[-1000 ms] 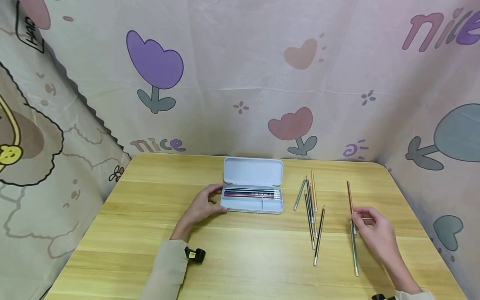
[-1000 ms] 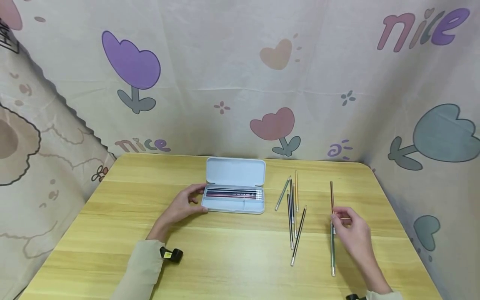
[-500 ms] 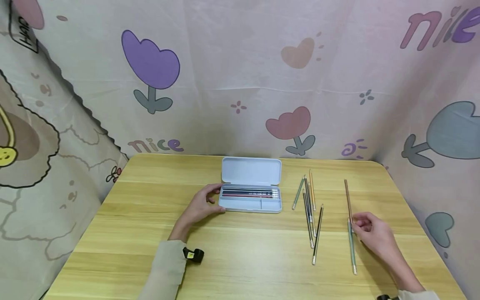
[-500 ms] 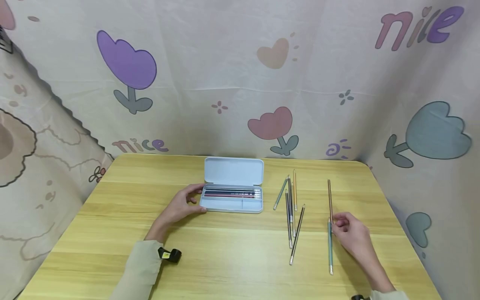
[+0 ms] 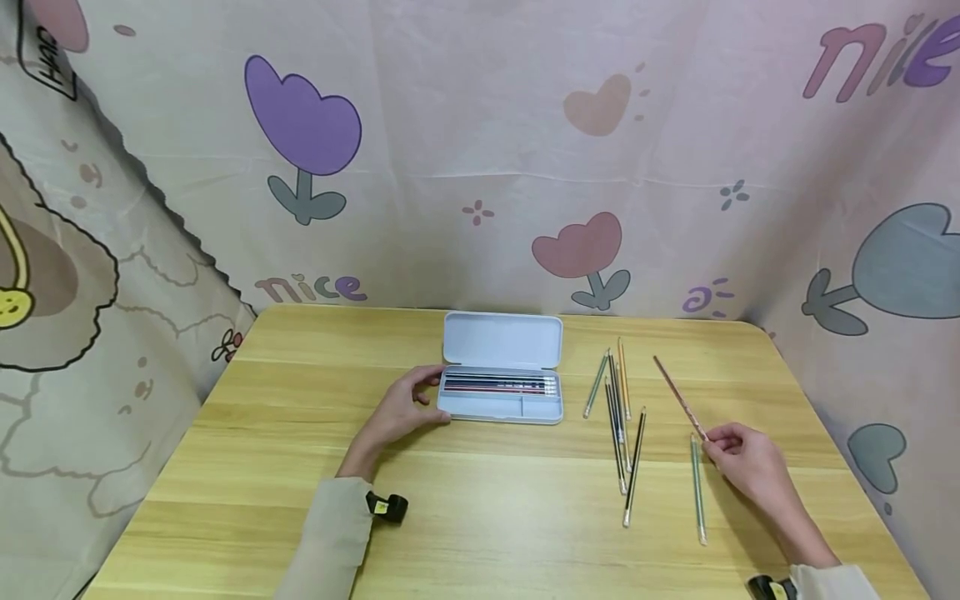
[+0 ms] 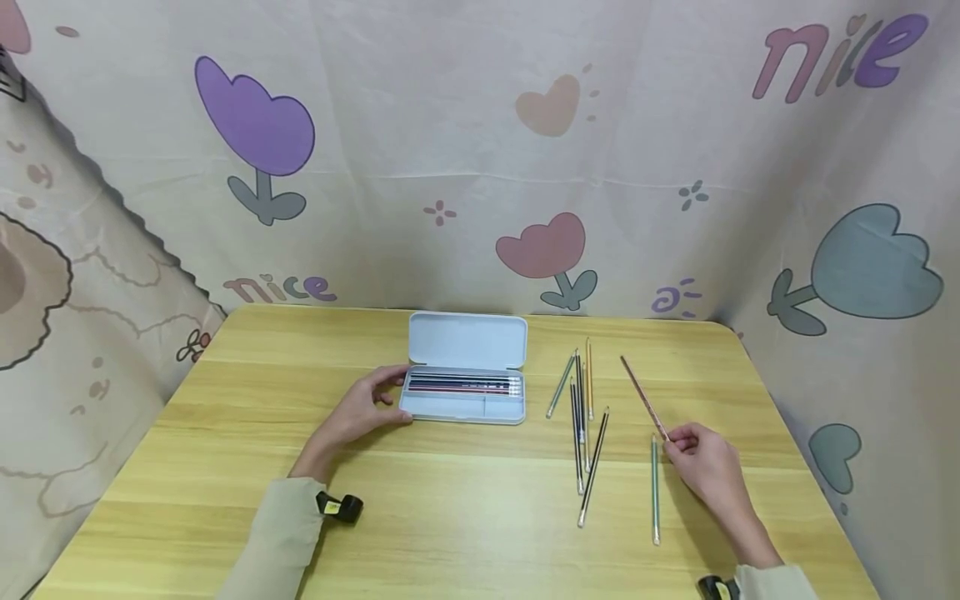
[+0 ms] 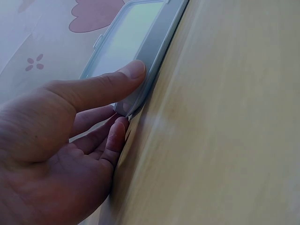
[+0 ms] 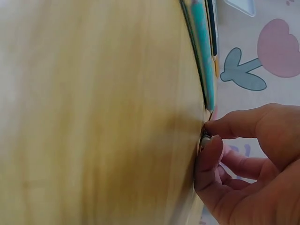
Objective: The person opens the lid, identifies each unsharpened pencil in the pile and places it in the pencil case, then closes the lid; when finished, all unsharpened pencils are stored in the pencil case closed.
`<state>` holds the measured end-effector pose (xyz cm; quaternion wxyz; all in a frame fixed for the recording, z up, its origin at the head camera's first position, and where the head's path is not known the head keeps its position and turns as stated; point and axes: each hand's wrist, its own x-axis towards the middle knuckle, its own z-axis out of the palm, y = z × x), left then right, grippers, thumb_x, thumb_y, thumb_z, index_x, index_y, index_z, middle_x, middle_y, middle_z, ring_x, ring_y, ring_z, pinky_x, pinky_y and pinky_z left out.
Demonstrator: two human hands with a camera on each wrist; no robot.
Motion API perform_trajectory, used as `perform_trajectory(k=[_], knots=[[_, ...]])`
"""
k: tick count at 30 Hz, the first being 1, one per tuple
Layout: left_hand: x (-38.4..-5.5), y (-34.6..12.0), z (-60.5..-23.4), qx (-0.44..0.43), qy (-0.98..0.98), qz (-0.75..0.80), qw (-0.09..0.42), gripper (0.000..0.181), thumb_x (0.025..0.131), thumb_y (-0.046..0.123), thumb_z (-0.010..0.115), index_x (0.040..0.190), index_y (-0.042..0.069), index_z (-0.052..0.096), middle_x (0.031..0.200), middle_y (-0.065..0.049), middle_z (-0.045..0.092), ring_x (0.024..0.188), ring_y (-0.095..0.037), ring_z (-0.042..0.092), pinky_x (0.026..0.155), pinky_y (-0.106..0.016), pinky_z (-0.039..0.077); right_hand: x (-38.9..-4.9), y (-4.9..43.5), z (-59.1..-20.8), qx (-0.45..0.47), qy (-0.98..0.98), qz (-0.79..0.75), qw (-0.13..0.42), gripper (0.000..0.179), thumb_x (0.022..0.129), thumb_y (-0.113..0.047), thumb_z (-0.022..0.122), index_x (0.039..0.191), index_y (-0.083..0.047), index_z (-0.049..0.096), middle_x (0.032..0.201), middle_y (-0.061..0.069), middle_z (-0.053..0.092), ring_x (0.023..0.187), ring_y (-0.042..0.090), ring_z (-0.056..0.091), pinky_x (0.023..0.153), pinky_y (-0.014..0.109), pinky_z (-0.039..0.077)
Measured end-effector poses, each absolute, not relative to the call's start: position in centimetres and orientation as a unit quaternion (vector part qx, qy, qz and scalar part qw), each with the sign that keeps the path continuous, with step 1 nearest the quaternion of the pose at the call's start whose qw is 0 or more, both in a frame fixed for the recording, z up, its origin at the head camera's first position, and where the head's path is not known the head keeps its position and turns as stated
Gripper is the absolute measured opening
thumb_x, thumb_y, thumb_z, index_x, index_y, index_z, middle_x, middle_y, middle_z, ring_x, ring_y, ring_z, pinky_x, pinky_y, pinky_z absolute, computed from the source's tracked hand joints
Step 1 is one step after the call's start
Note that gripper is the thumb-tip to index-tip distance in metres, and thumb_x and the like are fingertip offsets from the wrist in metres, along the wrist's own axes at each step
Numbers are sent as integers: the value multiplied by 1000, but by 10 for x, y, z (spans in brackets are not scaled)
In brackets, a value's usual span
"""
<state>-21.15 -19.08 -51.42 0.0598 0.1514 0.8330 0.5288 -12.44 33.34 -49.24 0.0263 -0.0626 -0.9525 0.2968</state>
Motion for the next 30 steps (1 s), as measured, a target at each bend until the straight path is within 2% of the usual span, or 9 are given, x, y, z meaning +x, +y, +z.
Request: perform_trajectory(k=[8, 14, 21, 24, 27, 30], knots=[[-211, -191, -516, 153, 833, 528, 60, 84, 74, 9, 91, 147, 0, 51, 137, -16, 58, 117, -30, 54, 91, -33, 50, -122, 334, -492, -71, -951, 300, 10, 15, 92, -11, 71, 97, 3, 72, 81, 3, 67, 71, 15, 59, 58, 25, 44], [-211, -191, -515, 154, 832, 529, 61, 83, 74, 8, 91, 147, 1, 51, 138, -15, 58, 119, -30, 54, 91, -33, 49, -120, 335, -494, -56, -951, 300, 48, 14, 91, -7, 71, 98, 5, 70, 82, 5, 66, 69, 10, 57, 59, 23, 45], [-211, -191, -515, 160, 833, 527, 60, 84, 75, 9, 91, 148, 0, 51, 139, -16, 57, 119, -31, 53, 90, -33, 49, -122, 336, -494, -49, -951, 299, 61, 20, 99, -12, 65, 103, 8, 67, 88, 11, 68, 74, 12, 57, 60, 22, 46], [-211, -191, -516, 161, 833, 526, 58, 84, 75, 9, 91, 148, 0, 51, 139, -16, 57, 119, -32, 53, 90, -32, 49, -123, 336, -493, -52, -947, 306, 79, 23, 101, -15, 63, 105, 7, 67, 90, 13, 69, 75, 6, 56, 61, 19, 44], [-211, -191, -516, 158, 833, 527, 57, 84, 74, 8, 91, 147, 1, 51, 139, -15, 57, 119, -30, 53, 89, -31, 49, -124, 333, -491, -57, -937, 323, 117, 24, 101, -17, 63, 106, 6, 69, 91, 14, 71, 74, -5, 54, 62, 14, 44], [-212, -191, -515, 156, 833, 527, 58, 84, 74, 7, 91, 147, 1, 52, 138, -14, 58, 118, -29, 53, 89, -32, 49, -126, 329, -489, -72, -921, 350, 152, 24, 101, -19, 65, 108, 3, 72, 92, 10, 72, 74, -11, 54, 61, 12, 45]])
